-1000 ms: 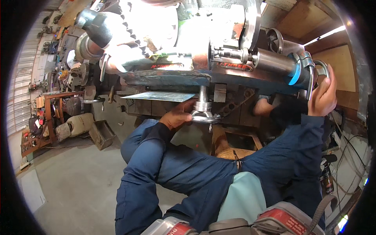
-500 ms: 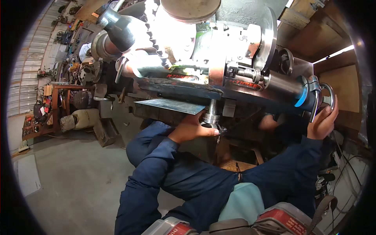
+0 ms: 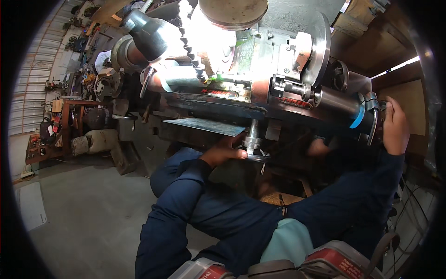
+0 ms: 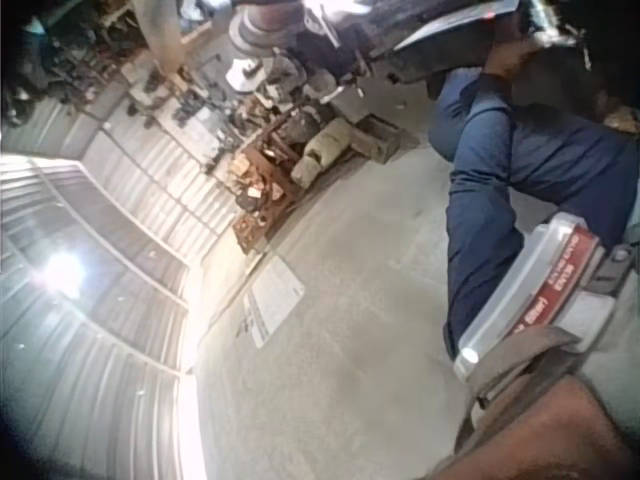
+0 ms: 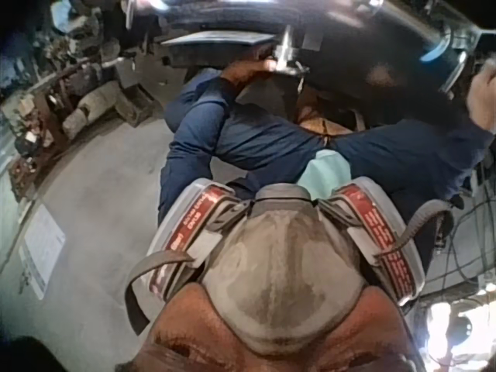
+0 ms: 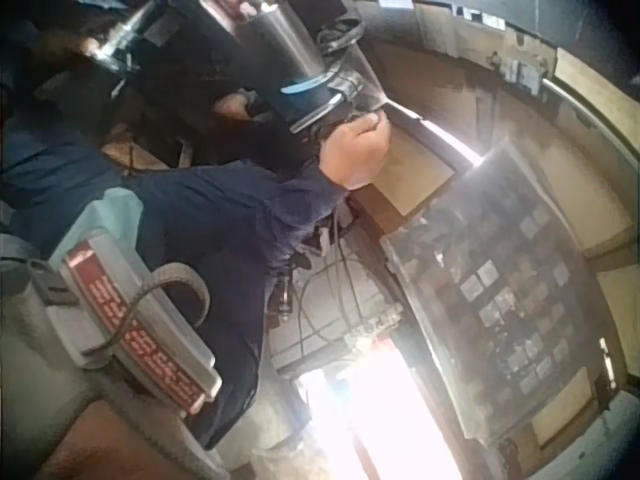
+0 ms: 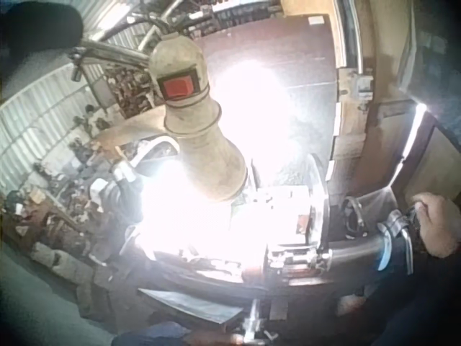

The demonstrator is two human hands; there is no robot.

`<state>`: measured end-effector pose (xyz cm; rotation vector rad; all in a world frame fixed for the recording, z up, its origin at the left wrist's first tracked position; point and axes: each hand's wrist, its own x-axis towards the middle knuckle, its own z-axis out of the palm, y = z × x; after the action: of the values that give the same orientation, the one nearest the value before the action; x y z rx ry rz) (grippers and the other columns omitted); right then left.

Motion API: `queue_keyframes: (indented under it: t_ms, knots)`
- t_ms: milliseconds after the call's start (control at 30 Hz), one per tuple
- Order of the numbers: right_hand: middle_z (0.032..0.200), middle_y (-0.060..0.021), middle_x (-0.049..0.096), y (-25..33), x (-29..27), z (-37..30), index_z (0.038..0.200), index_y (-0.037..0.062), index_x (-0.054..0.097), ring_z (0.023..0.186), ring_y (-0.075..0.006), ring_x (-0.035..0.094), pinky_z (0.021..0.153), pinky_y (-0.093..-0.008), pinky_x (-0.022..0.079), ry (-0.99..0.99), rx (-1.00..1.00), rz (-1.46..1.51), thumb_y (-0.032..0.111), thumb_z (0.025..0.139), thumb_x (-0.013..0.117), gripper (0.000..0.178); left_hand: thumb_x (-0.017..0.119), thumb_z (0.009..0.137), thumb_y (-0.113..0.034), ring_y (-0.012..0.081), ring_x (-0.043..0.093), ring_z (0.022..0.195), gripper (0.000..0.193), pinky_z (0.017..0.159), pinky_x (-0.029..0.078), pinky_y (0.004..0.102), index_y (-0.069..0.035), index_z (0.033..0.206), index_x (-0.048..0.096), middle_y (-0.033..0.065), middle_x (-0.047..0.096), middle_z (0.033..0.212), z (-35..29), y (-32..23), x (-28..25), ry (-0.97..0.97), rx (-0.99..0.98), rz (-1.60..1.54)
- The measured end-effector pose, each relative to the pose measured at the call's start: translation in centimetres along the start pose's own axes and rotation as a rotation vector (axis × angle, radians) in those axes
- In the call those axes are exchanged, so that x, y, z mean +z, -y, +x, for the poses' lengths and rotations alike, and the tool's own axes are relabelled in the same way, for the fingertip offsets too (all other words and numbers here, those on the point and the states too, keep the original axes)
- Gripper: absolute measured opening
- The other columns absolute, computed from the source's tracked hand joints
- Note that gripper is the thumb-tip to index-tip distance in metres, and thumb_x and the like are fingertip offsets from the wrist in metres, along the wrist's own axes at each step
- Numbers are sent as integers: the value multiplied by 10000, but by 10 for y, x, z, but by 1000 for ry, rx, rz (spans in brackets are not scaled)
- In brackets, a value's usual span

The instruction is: The person works on a brake lathe, turning a wheel and adjusting a knob to position the cutting tools against a rotor.

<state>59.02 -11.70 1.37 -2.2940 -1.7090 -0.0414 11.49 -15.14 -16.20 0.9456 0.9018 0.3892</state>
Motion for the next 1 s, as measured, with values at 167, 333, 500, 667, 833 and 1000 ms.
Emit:
queue_keyframes:
  t_ms: [167, 333, 500, 667, 833, 1000]
  knots:
    - [1003, -231, 662, -11, -1, 33, 1041, -16, 658, 920, -391, 626, 789, -434, 481, 202, -11, 37, 244, 946, 491, 323, 794, 631, -409, 283, 374, 1339, 1031, 1116, 274, 396, 8, 1454, 333, 165, 424, 1429, 3, 12, -6, 13, 8, -50]
    - [928, -206, 673, -6, 3, 64, 1016, -9, 661, 798, -351, 640, 739, -424, 495, 491, 16, 24, 235, 937, 493, 306, 780, 664, -398, 283, 358, 1352, 1013, 1120, 271, 407, -1, 1468, 310, 164, 393, 1456, -5, 25, -10, -24, 5, -126]
    - [749, -134, 628, -30, 22, 99, 945, 21, 679, 665, -210, 632, 470, -335, 461, 698, -250, -74, 270, 940, 483, 317, 775, 694, -319, 307, 325, 1379, 974, 1134, 251, 404, -12, 1478, 285, 180, 359, 1480, -7, 12, -8, 23, -25, -198]
    - [647, -59, 634, -15, 41, 116, 870, 78, 699, 456, -166, 578, 365, -312, 413, 1032, 160, 94, 228, 937, 485, 269, 764, 706, -327, 277, 423, 1307, 922, 1109, 296, 382, 0, 1455, 339, 157, 463, 1404, 0, 19, -8, 143, 21, -330]
    - [613, -65, 625, -15, 46, 118, 872, 88, 708, 423, -175, 561, 389, -342, 431, 1043, 74, 102, 211, 932, 484, 262, 758, 709, -319, 265, 436, 1292, 921, 1090, 323, 379, -1, 1461, 329, 150, 460, 1405, 3, 35, -14, 149, 33, -361]
    - [720, -198, 621, -43, 32, 101, 925, 11, 681, 711, -341, 635, 675, -387, 497, 561, -529, -210, 244, 913, 513, 287, 750, 730, -304, 263, 433, 1299, 910, 1092, 320, 382, -11, 1472, 313, 149, 456, 1412, 4, 46, -19, 91, 33, -378]
